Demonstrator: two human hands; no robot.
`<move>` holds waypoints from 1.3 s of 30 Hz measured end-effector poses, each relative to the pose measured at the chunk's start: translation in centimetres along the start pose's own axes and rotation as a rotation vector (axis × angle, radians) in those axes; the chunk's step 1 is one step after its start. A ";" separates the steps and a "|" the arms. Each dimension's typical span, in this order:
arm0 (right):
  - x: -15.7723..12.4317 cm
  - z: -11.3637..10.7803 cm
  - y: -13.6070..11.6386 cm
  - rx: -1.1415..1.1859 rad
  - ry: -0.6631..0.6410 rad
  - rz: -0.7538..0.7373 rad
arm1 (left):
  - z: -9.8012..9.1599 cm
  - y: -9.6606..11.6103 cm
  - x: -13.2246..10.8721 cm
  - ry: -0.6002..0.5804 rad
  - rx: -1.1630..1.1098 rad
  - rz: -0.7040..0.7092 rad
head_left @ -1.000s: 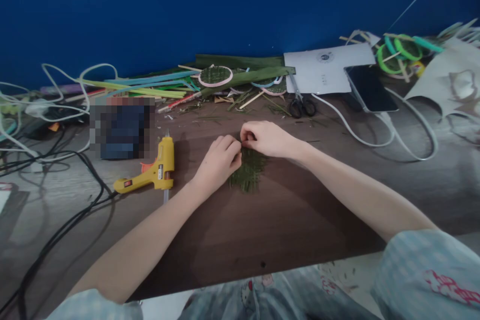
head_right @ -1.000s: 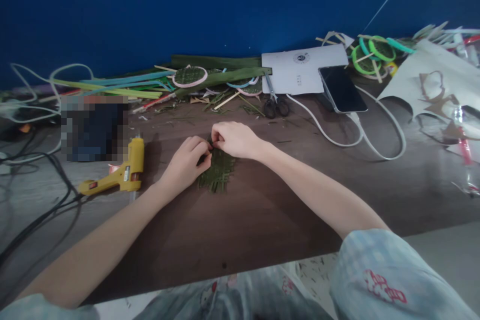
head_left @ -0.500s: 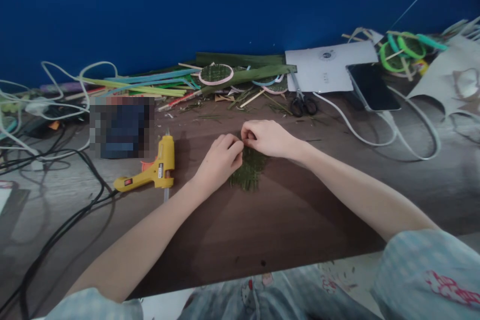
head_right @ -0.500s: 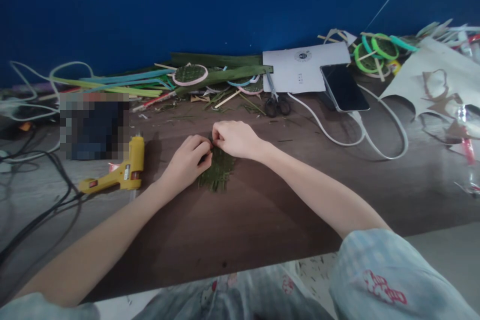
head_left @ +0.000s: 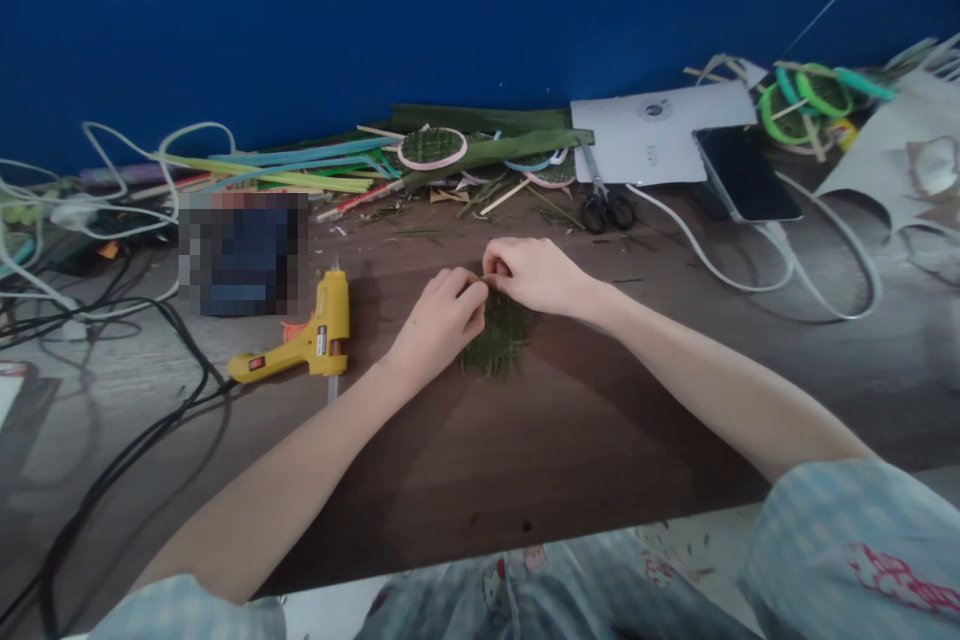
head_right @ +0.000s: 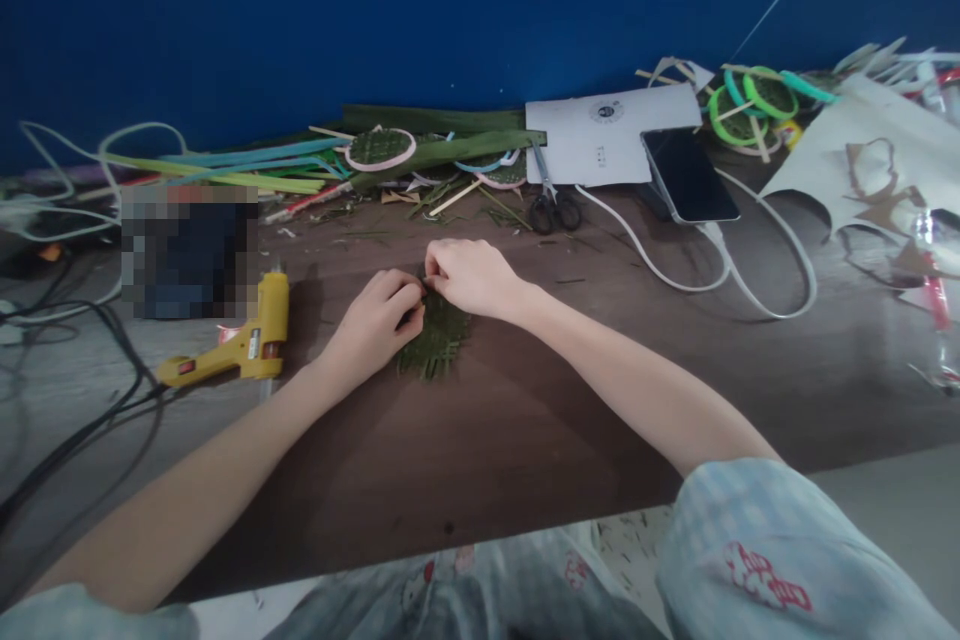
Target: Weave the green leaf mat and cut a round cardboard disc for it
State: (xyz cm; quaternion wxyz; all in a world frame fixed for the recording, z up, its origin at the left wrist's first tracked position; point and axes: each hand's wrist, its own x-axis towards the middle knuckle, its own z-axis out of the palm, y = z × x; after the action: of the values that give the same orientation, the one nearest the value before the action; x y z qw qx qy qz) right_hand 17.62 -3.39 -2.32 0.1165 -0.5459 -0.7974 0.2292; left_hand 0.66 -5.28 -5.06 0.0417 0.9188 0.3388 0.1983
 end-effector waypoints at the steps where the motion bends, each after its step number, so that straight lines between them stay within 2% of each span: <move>1: 0.0 0.0 0.0 -0.002 0.003 0.002 | 0.0 0.0 0.0 -0.001 0.000 0.002; 9: 0.1 0.0 0.3 0.047 0.013 -0.019 | 0.0 -0.1 0.1 -0.004 -0.029 -0.028; 15: 0.2 -0.6 0.7 0.166 -0.021 -0.052 | -0.6 -0.2 0.1 0.008 -0.292 -0.191; 19: 0.1 -0.9 0.7 0.214 -0.043 -0.103 | -0.9 -0.1 0.2 0.015 -0.386 -0.259; 26: -0.1 -1.2 0.6 0.224 -0.046 -0.199 | -1.0 -0.2 0.4 0.011 -0.421 -0.307; 32: -0.1 -1.2 0.9 0.292 -0.097 -0.186 | -1.0 -0.2 0.4 -0.005 -0.437 -0.338; 39: -0.2 -1.6 0.9 0.315 -0.099 -0.215 | -1.0 -0.1 0.6 -0.049 -0.401 -0.377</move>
State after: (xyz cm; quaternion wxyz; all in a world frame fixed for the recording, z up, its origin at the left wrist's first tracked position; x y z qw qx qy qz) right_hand 19.17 -2.93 -1.36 0.1848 -0.4208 -0.8100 0.3641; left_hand 0.64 -4.86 -3.94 0.2672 0.8174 0.4567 0.2277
